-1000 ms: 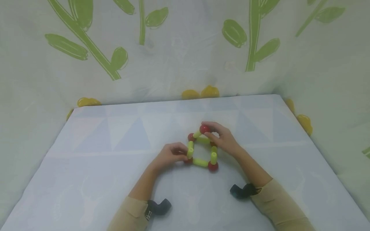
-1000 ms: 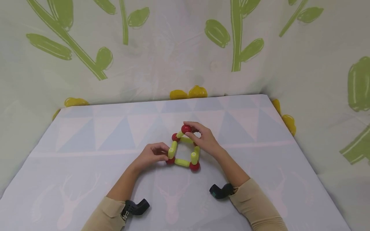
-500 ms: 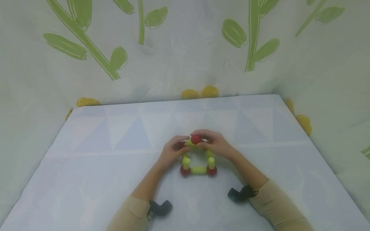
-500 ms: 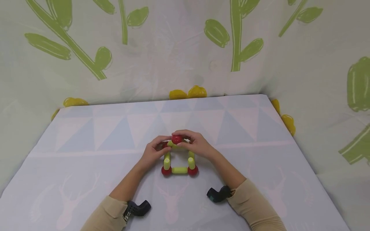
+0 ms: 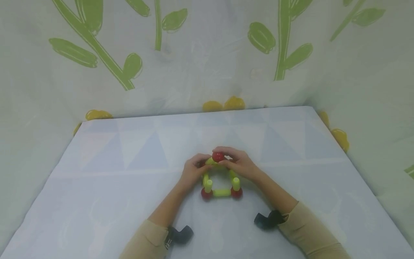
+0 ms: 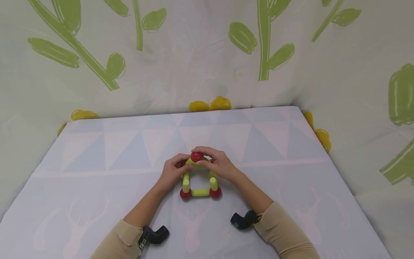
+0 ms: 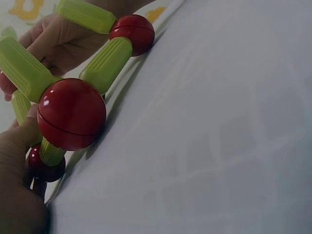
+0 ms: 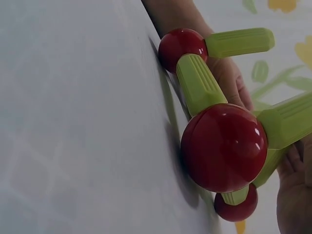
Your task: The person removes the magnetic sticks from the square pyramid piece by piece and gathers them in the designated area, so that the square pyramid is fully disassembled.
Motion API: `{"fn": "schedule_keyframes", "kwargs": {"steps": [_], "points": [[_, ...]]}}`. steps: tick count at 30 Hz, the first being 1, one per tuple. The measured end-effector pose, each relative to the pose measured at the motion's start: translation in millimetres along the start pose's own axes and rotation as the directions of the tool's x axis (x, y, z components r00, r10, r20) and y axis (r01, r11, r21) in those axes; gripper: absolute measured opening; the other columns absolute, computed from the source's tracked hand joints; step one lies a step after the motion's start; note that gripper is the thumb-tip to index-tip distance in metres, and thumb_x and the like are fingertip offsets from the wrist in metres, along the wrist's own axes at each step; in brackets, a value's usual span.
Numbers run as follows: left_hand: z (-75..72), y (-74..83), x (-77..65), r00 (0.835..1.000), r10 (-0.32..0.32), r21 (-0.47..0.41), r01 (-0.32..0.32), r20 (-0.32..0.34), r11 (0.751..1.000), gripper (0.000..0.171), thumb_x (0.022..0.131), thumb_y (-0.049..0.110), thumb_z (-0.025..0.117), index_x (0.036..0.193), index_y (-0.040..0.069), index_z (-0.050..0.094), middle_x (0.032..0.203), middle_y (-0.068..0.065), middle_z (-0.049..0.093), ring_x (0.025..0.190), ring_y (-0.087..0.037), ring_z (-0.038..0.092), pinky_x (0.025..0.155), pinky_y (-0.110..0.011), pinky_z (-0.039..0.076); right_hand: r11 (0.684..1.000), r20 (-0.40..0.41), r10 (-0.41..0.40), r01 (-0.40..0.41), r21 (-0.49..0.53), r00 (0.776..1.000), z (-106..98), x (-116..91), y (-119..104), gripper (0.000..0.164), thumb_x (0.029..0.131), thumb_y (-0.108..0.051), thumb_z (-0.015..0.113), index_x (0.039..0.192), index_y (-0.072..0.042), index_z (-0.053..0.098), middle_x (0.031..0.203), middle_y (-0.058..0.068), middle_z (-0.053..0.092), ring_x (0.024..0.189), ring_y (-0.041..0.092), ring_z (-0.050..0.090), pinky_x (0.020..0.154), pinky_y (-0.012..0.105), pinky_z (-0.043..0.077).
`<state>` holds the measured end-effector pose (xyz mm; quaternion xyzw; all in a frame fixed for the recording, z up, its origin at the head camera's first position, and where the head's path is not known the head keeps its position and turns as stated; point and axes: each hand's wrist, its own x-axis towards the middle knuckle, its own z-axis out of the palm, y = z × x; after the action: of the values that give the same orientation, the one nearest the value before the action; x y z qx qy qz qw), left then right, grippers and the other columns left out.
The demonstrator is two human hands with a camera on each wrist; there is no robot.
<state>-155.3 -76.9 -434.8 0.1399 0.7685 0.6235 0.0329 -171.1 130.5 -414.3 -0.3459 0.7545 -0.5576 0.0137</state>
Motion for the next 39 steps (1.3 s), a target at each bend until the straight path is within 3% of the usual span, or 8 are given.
{"fn": "schedule_keyframes", "kwargs": {"steps": [4,8,14,20,30,35,39], "points": [[-0.7,-16.7,5.3,0.996,-0.075,-0.016,0.075,-0.038,0.997,0.03,0.081,0.007,0.072,0.11,0.006,0.067,0.107,-0.008,0.067,0.103,-0.017,0.058,0.096,-0.031,0.046,0.998,-0.071,0.035,-0.038,-0.044,0.997,-1,-1,0,0.041,0.086,-0.004,0.065,0.126,-0.004,0.056,0.125,0.013,0.06,0.119,0.022,0.054,0.093,0.033,0.049],[-3.3,-18.5,6.4,0.989,-0.131,-0.04,0.129,-0.067,0.991,0.032,0.08,0.012,0.074,0.111,0.009,0.067,0.107,-0.006,0.067,0.106,-0.018,0.059,0.097,-0.033,0.046,0.996,-0.155,0.072,-0.079,-0.043,0.985,-7,-1,0,0.04,0.087,-0.004,0.066,0.126,-0.004,0.055,0.124,0.011,0.06,0.116,0.017,0.056,0.1,0.03,0.044],[-5.3,-17.5,7.0,0.972,-0.202,-0.125,0.187,-0.122,0.974,0.037,0.077,0.014,0.075,0.112,0.007,0.065,0.111,-0.007,0.067,0.11,-0.02,0.058,0.099,-0.035,0.045,0.994,-0.185,0.059,-0.075,-0.079,0.981,-24,-1,1,0.04,0.082,-0.003,0.071,0.119,-0.005,0.057,0.118,0.008,0.062,0.106,0.01,0.058,0.094,0.02,0.046],[-5.6,-18.3,7.2,0.972,-0.2,-0.138,0.183,-0.126,0.973,0.037,0.078,0.014,0.075,0.112,0.006,0.064,0.111,-0.009,0.066,0.109,-0.02,0.058,0.099,-0.035,0.044,0.988,-0.174,0.036,-0.061,-0.142,0.984,-36,-2,-4,0.04,0.078,0.002,0.073,0.114,-0.003,0.056,0.113,0.01,0.062,0.098,0.013,0.058,0.089,0.017,0.047],[-5.2,-16.5,6.7,0.97,-0.219,-0.16,0.201,-0.109,0.966,0.038,0.08,0.014,0.074,0.115,0.005,0.063,0.114,-0.01,0.065,0.11,-0.02,0.058,0.099,-0.032,0.045,0.947,-0.212,-0.08,0.008,-0.321,0.974,-37,-5,-1,0.04,0.073,0.003,0.077,0.11,-0.004,0.064,0.105,0.008,0.068,0.092,0.019,0.064,0.084,0.015,0.049],[-5.7,-1.5,3.0,0.971,-0.217,-0.151,0.2,-0.1,0.968,0.036,0.082,0.01,0.072,0.116,0.002,0.062,0.114,-0.013,0.064,0.11,-0.021,0.058,0.097,-0.03,0.046,0.894,-0.207,-0.253,0.146,-0.424,0.945,-37,-4,-1,0.045,0.068,0.011,0.077,0.109,0.0,0.064,0.106,0.013,0.068,0.09,0.023,0.066,0.084,0.013,0.048],[-5.3,11.3,-0.4,0.972,-0.207,-0.134,0.192,-0.109,0.972,0.034,0.082,0.008,0.07,0.114,0.001,0.062,0.112,-0.014,0.065,0.107,-0.02,0.059,0.093,-0.029,0.048,0.891,-0.261,-0.277,0.146,-0.43,0.925,-40,-3,1,0.046,0.067,0.011,0.078,0.109,0.001,0.064,0.104,0.013,0.069,0.087,0.023,0.067,0.084,0.011,0.047]]}}
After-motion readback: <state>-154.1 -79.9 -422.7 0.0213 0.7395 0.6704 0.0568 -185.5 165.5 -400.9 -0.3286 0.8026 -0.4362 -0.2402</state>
